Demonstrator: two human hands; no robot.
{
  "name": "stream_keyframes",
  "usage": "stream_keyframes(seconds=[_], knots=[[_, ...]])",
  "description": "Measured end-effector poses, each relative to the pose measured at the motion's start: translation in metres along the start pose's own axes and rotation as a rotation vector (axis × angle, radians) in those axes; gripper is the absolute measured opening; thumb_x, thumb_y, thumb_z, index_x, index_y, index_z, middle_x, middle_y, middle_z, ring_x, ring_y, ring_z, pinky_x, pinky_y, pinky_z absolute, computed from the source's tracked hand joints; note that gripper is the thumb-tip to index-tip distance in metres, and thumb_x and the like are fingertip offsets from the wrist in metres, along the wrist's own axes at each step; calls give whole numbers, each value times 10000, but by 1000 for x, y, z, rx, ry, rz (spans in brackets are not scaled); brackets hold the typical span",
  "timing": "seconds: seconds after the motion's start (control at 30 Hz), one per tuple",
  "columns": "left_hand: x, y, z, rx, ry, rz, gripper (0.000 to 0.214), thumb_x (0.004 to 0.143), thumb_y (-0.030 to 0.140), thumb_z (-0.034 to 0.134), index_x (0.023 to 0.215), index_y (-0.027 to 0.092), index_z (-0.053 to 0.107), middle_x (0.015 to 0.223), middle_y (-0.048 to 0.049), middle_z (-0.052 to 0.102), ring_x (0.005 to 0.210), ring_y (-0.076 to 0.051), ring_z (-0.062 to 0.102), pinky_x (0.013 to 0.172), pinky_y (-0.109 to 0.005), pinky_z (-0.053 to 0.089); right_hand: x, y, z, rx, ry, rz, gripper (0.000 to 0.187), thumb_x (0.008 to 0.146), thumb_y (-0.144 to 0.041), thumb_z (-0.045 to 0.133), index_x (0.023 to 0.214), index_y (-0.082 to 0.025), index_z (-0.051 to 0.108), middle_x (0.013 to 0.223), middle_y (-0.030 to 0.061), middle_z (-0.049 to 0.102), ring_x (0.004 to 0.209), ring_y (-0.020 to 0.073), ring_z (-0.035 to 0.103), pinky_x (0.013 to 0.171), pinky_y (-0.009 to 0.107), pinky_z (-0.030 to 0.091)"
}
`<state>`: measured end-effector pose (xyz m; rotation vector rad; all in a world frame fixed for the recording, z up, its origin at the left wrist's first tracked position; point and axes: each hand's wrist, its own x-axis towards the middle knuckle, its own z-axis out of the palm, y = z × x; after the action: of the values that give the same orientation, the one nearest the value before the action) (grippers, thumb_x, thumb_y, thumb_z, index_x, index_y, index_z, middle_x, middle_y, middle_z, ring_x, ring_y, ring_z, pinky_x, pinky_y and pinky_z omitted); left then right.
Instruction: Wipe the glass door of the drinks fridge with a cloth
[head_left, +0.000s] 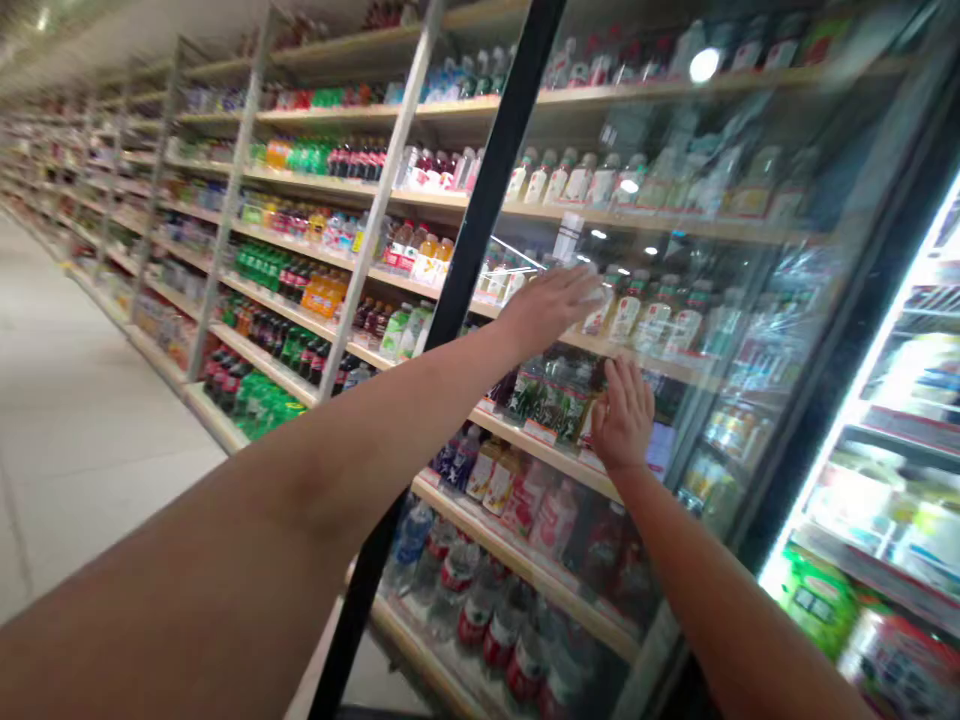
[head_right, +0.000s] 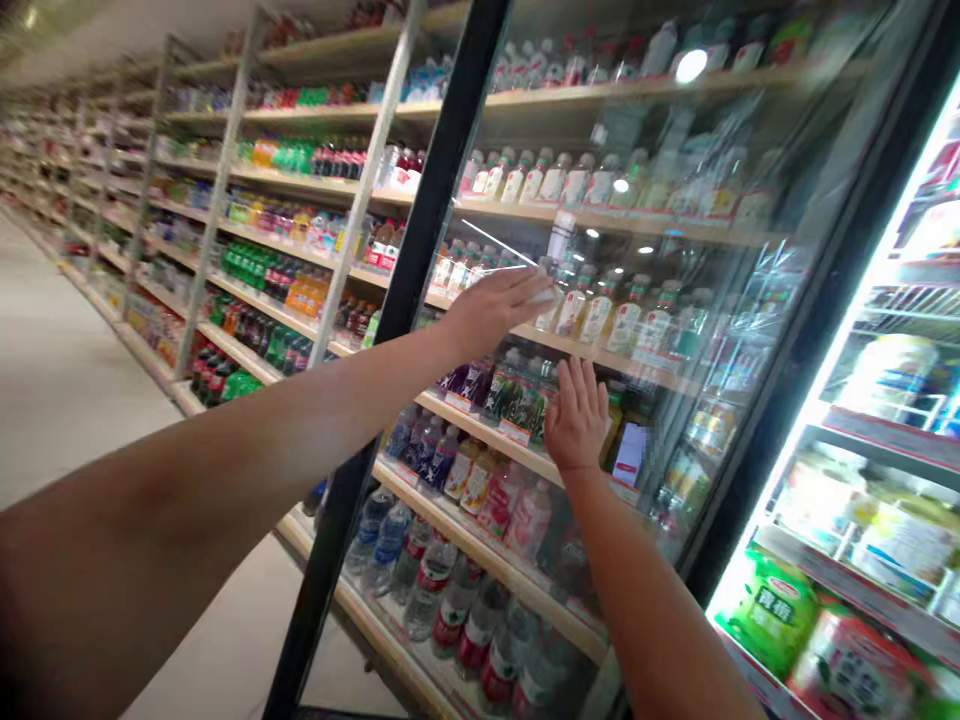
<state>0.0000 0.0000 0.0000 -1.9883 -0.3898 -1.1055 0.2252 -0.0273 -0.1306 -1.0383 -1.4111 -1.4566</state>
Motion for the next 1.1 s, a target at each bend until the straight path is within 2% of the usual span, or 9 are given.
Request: stream_keyframes(seconds=[0.1,0.2,0.37,0.47,0.57,0.73,0.9,1.0,1.1], knots=[[-5,6,3,16,39,-42,455,995,118,387,1417,232,514,1574,-35,389,1466,-260,318,1192,-458,297,-2,3,-1,9,-35,8,569,964,-248,386,1530,-202,358,1535,114,458,1479,233,341,1201,459,274],[-16,14,8,-29,-10,53,506,987,113,394,1478,229,423,1556,-47,417,1448,-240,348,1162,-443,341,3,0,-6,87,-10,27,562,962,-230,398,1523,-222,370,1519,109,477,1468,243,359,1193,495,300],[-29,16,20,-251,67,132,710,951,72,409,1578,261,134,1550,-62,423,1426,-166,387,1152,-377,371,43,-26,-17,227,114,34,628,974,-229,393,1576,-219,214,1575,130,373,1477,258,337,1175,536,358],[-32,16,24,-413,185,68,862,898,62,423,1577,224,-82,1618,-107,285,1467,-178,322,1155,-370,384,72,-43,-14,262,64,-120,618,986,-202,365,1580,-249,200,1570,104,388,1487,237,321,1187,528,362],[-32,13,16,-476,270,-117,917,852,59,392,1546,164,-198,1656,-148,127,1506,-194,227,1173,-391,362,83,-51,-6,280,-16,-176,565,996,-199,380,1550,-278,304,1505,72,484,1473,230,347,1198,519,361],[-24,-7,-3,-267,287,-250,717,930,157,305,1583,192,11,1654,-83,179,1530,-187,122,1248,-451,165,60,-59,-2,315,-28,-188,547,987,-187,442,1523,-283,381,1461,78,532,1463,247,361,1203,509,353],[-19,-20,0,9,118,-280,593,980,301,321,1554,163,262,1646,-83,210,1537,-266,77,1256,-523,23,24,-55,-13,332,-179,-409,539,966,-182,518,1491,-266,428,1429,84,575,1457,259,380,1180,501,374],[-21,-18,4,70,58,-299,602,988,346,328,1561,176,252,1648,-65,208,1537,-275,63,1256,-540,28,29,-25,-16,336,-225,-533,464,960,-135,511,1402,-275,531,1375,60,624,1425,231,434,1162,457,399],[-23,-17,6,100,46,-306,604,994,360,320,1571,203,232,1654,-42,191,1538,-265,61,1260,-524,51,64,30,-14,278,-91,-402,414,952,-105,470,1325,-232,596,1336,87,643,1406,227,457,1140,445,415]])
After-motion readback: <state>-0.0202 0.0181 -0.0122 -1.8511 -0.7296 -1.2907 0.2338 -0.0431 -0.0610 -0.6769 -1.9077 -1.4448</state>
